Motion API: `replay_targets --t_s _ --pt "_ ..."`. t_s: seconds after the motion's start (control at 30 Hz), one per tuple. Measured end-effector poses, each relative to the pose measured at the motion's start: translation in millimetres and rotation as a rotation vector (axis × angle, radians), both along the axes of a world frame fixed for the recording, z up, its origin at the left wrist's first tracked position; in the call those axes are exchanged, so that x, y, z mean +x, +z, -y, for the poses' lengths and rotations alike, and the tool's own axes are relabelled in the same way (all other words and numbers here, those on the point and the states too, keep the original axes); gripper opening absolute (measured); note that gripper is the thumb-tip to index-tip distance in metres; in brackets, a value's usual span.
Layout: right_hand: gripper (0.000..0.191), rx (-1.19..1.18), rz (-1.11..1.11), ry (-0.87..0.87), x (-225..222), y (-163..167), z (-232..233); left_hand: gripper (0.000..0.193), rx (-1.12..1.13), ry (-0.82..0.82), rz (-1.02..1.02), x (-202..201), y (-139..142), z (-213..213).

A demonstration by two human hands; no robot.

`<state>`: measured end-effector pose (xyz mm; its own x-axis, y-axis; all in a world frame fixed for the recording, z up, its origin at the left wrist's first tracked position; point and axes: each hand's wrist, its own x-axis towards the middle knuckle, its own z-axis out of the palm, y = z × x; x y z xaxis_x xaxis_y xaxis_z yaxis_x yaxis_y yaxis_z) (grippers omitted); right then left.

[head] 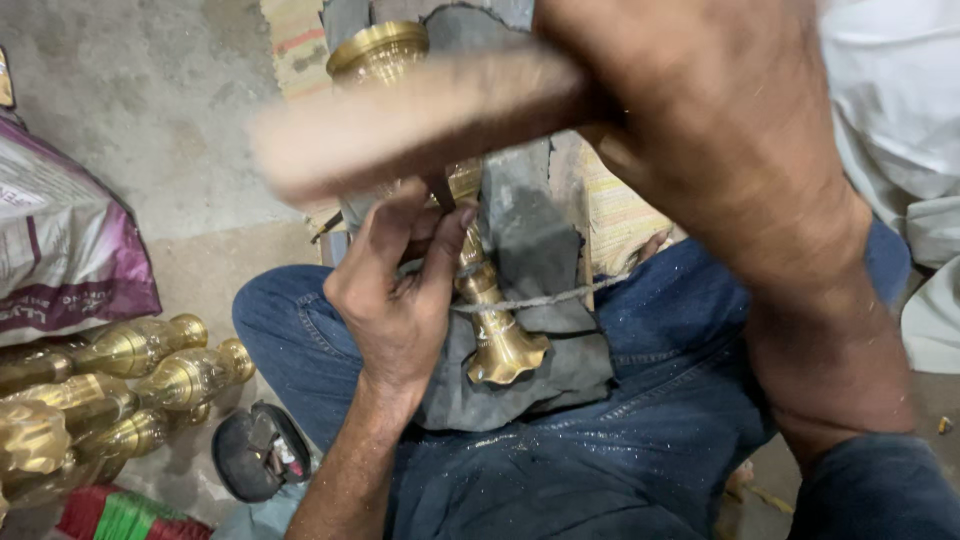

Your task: The person uses a chisel and wooden mallet to engrave decorative patterns into a brass vessel. The vessel is held steady on a cloth pad on the lap while the person repeatedly strikes the chisel to create fine lines and textures on the surface.

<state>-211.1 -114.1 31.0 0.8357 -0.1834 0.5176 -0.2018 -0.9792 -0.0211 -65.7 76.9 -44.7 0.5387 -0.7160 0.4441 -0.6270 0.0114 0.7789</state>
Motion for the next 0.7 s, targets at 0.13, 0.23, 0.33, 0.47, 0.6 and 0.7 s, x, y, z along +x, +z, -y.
replay_targets --t_s 0.13,0.23,0.33,0.47,0.6,0.7 --pt "0.030 -0.014 -0.031 -0.041 -1.1 -0.1 -1.7 0.034 -0.003 0.008 -0.001 -0.4 -0.6 -0.3" --pt "0.028 -0.065 -0.072 -0.106 -0.1 0.4 -3.9 0.034 -0.007 0.014 0.010 1.2 -3.8 0.6" --pt "0.034 0.100 0.009 -0.020 4.0 2.8 -4.5 0.032 -0.013 0.005 -0.018 0.7 -6.2 -1.0" --pt "0.021 -0.249 -0.114 -0.154 1.6 7.5 -9.8 0.032 -0.036 0.005 0.010 -1.6 -7.0 -1.0" --pt "0.023 -0.218 -0.149 -0.157 -1.0 6.2 -12.8 0.033 -0.004 0.011 -0.011 -1.2 -4.1 -1.3" --pt "0.028 -0.112 -0.058 -0.077 -1.8 4.3 -8.9 0.038 0.001 0.002 -0.010 0.1 -2.6 -2.2"
